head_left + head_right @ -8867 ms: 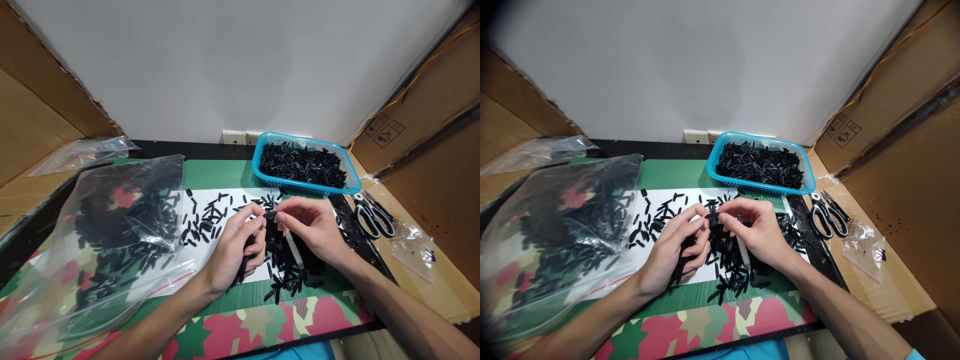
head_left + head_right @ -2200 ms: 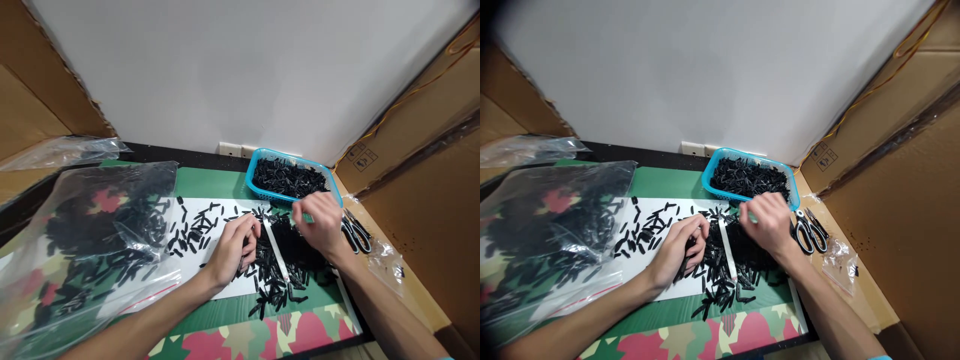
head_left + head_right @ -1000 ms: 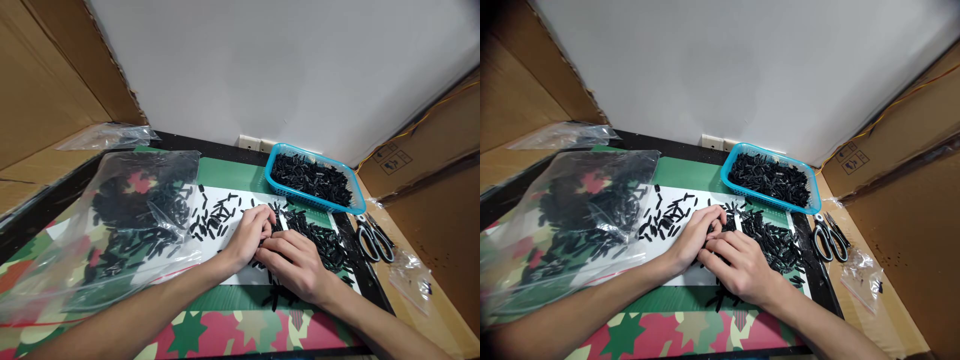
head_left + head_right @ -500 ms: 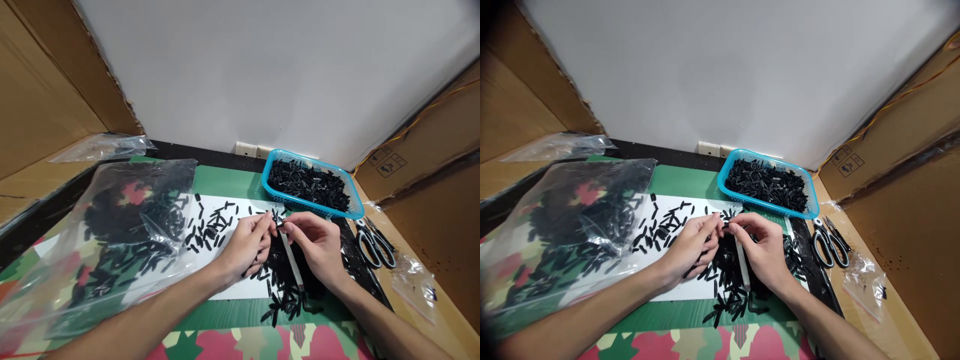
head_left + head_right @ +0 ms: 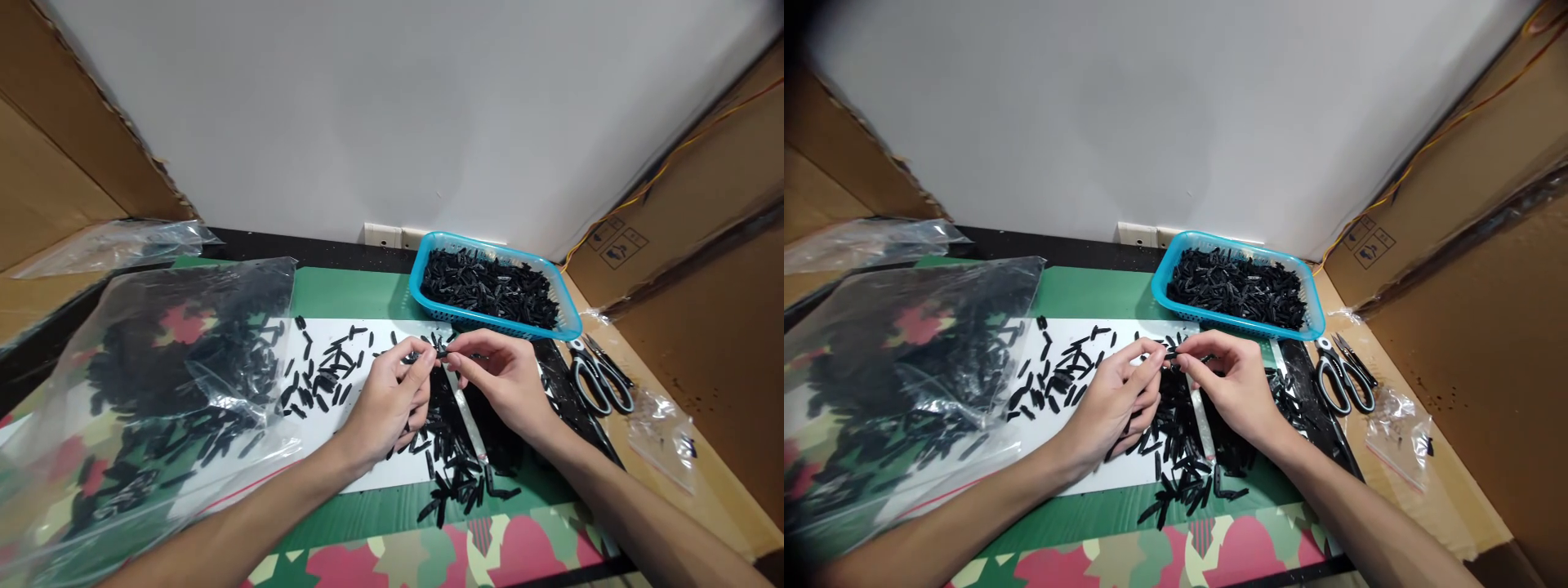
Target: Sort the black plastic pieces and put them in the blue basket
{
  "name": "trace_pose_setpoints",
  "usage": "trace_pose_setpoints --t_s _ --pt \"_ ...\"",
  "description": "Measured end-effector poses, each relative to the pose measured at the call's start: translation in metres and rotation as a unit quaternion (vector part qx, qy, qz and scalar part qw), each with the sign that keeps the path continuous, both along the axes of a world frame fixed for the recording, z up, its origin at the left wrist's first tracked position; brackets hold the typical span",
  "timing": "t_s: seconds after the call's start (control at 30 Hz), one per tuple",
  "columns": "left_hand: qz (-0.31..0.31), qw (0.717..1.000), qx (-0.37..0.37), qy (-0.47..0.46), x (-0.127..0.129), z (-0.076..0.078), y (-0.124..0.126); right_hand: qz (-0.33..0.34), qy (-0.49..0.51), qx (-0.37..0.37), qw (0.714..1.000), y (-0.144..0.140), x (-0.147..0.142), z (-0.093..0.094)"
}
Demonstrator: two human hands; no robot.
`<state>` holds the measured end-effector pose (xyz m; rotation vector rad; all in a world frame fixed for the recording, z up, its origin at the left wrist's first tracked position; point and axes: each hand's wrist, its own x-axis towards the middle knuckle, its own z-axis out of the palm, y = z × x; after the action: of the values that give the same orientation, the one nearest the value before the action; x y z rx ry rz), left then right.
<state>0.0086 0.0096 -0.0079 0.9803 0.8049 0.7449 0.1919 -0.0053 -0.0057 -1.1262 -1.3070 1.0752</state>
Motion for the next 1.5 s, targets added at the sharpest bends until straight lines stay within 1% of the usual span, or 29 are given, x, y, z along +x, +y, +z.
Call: trace_pose_setpoints --t_s 0.13,0.4,0.57,0.7,0.83,0.9,0.93,0.97,1.0,1.03,1.07,1.1,1.13,1.17,1.2,1.23,1.27,1.3,1.33,1.37,1.43,1.5 --pt "-0.003 1.0 0.012 0.01 0.002 -0.001 -0.002 0.016 -0.01 0.0 1.0 0.002 0.003 0.001" --pt "-0.019 0.998 0.055 -0.005 0.003 0.001 -0.005 0.053 0.04 -0.054 0.996 0.003 0.002 0.006" --pt "-0.015 0.999 0.046 0.008 0.003 0.001 -0.003 0.047 0.074 -0.071 0.994 0.005 0.002 0.007" --pt "-0.01 0.999 0.029 0.019 0.002 0.002 -0.002 0.061 0.087 -0.07 0.992 0.009 0.004 0.007" --pt "0.001 1.0 0.016 0.022 0.001 0.003 -0.001 0.074 0.038 -0.04 0.996 0.006 0.002 0.004" --pt "0.004 1.0 0.008 0.016 0.001 0.002 0.0 0.066 -0.032 0.001 0.997 0.003 0.001 0.003" --pt "0.005 1.0 0.003 0.009 0.001 0.002 0.0 0.052 -0.088 0.04 0.994 0.001 0.002 0.004" --pt "0.006 1.0 -0.004 0.002 0.001 0.002 0.0 0.031 -0.157 0.098 0.982 0.0 0.005 0.005" --pt "0.008 1.0 -0.014 -0.005 0.001 0.002 0.001 0.005 -0.236 0.168 0.957 0.0 0.01 0.007" --pt "0.013 1.0 -0.025 -0.011 0.001 0.003 0.001 -0.028 -0.316 0.247 0.916 0.002 0.018 0.009" --pt "0.018 0.999 -0.037 -0.018 0.0 0.004 0.002 -0.06 -0.39 0.327 0.859 0.005 0.028 0.012" --pt "0.026 0.998 -0.048 -0.025 0.0 0.005 0.002 -0.089 -0.456 0.379 0.8 0.009 0.04 0.015" --pt "0.033 0.997 -0.056 -0.032 -0.001 0.006 0.003 -0.124 -0.504 0.401 0.755 0.015 0.052 0.017" --pt "0.041 0.996 -0.062 -0.041 -0.002 0.008 0.003 -0.181 -0.535 0.396 0.724 0.02 0.064 0.019" --pt "0.047 0.995 -0.067 -0.052 -0.003 0.009 0.004 -0.24 -0.56 0.372 0.7 0.025 0.073 0.02" --pt "0.052 0.994 -0.072 -0.064 -0.004 0.009 0.005 -0.286 -0.58 0.341 0.683 0.029 0.08 0.02" --pt "0.056 0.993 -0.077 -0.076 -0.005 0.009 0.006 -0.302 -0.584 0.323 0.68 0.03 0.082 0.02" --pt "0.059 0.991 -0.083 -0.087 -0.006 0.009 0.007 -0.296 -0.58 0.321 0.688 0.029 0.079 0.019" --pt "0.062 0.989 -0.089 -0.098 -0.007 0.008 0.009 -0.266 -0.569 0.338 0.701 0.026 0.072 0.018" --pt "0.062 0.988 -0.095 -0.106 -0.008 0.007 0.009 -0.216 -0.554 0.367 0.715 0.02 0.061 0.016" --pt "0.062 0.986 -0.101 -0.118 -0.009 0.004 0.01 -0.113 -0.529 0.439 0.717 0.004 0.032 0.013" --pt "0.065 0.988 -0.091 -0.108 -0.007 0.002 0.008 -0.008 -0.482 0.502 0.718 -0.012 0.005 0.01"
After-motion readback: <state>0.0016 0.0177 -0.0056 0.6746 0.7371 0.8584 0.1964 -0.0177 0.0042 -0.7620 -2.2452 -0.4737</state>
